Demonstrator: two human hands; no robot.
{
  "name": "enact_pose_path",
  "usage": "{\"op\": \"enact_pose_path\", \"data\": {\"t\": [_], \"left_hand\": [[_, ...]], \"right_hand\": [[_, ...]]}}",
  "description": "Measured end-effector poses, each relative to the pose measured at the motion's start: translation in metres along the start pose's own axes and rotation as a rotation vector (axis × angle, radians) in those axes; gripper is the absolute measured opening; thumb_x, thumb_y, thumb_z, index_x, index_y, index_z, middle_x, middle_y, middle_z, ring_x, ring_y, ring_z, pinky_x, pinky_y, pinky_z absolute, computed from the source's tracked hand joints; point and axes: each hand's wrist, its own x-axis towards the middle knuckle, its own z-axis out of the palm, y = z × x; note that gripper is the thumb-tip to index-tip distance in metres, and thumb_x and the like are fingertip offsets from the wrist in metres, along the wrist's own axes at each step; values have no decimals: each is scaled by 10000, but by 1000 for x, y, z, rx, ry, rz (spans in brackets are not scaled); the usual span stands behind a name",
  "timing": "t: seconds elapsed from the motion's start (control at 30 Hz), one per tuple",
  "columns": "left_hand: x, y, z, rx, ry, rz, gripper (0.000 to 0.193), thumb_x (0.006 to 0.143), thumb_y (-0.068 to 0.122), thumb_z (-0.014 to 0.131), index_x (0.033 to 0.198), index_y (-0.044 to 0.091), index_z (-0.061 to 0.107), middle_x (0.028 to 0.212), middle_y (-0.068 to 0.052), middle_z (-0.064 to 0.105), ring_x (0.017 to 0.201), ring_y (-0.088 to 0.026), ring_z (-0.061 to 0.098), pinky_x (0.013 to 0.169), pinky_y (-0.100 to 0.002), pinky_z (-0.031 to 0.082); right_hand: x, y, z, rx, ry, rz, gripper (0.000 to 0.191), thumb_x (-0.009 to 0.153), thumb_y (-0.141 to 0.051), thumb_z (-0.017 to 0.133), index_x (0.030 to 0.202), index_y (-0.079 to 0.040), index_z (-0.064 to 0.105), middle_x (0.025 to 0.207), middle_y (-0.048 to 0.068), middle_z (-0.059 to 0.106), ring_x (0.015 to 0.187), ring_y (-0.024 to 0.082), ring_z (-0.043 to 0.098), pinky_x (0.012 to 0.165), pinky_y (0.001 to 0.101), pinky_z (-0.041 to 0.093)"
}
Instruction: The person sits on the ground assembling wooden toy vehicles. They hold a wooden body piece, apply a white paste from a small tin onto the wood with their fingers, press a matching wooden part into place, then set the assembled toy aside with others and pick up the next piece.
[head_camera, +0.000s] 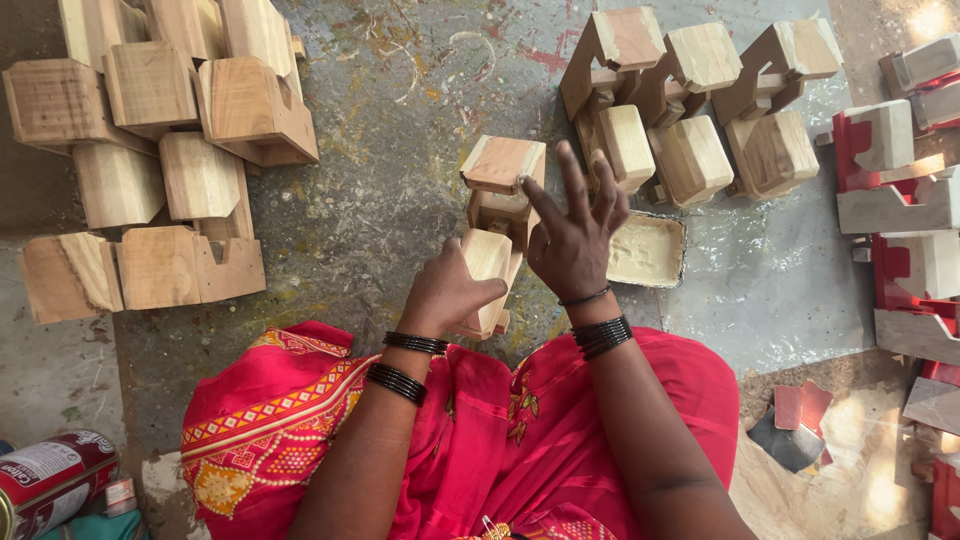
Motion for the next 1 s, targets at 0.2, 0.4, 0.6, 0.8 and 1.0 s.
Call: {"op": "enact_pose_path", "data": {"t": [0.2, 0.4, 0.6, 0.8, 1.0], "left_hand": [[0, 0, -3, -40, -11, 6, 835, 597, 428, 799, 1213, -70, 538, 1070, -300, 706, 1014, -418, 720, 903, -441, 579], [-1, 0, -5, -50, -3, 8, 820, 601, 436, 801, 1194, -73, 551, 1074, -301, 707, 1024, -419, 717, 910, -442, 575], [-2, -1, -4, -83, 10, 30, 805, 614, 436, 792, 1180, -87, 559, 1066, -304, 709, 1018, -419, 722, 896, -447, 582], [-2, -1, -4, -75, 2, 13, 811, 603, 433, 796, 1181, -85, 561, 1054, -303, 712, 1012, -419, 722, 897, -446, 579], [-2, -1, -4, -71, 2, 42, 803, 606, 435, 793, 1180, -81, 570, 1063, -299, 714, 1020, -418, 721, 904, -443, 576]], "right_hand": [[-14, -2, 15, -437, 46, -29, 527, 958, -150, 667, 1408, -422, 694, 1718, 59, 317, 1583, 397, 152, 1215, 571, 107], [-20, 7, 18, -401, 121, -97, 441, 958, -109, 703, 1271, -421, 695, 1726, 25, 284, 1602, 397, 117, 1233, 592, 87], [-15, -1, 16, 126, 86, 139, 469, 891, -36, 662, 1297, -252, 756, 1719, 112, 252, 1602, 404, 126, 1290, 533, 131], [-11, -3, 14, 124, 7, 115, 414, 826, -17, 659, 1149, -241, 790, 1716, 105, 273, 1602, 394, 142, 1290, 498, 145], [-11, -6, 10, 84, 59, 36, 486, 855, -24, 657, 1270, -235, 795, 1706, 144, 262, 1580, 411, 149, 1276, 492, 155]]}}
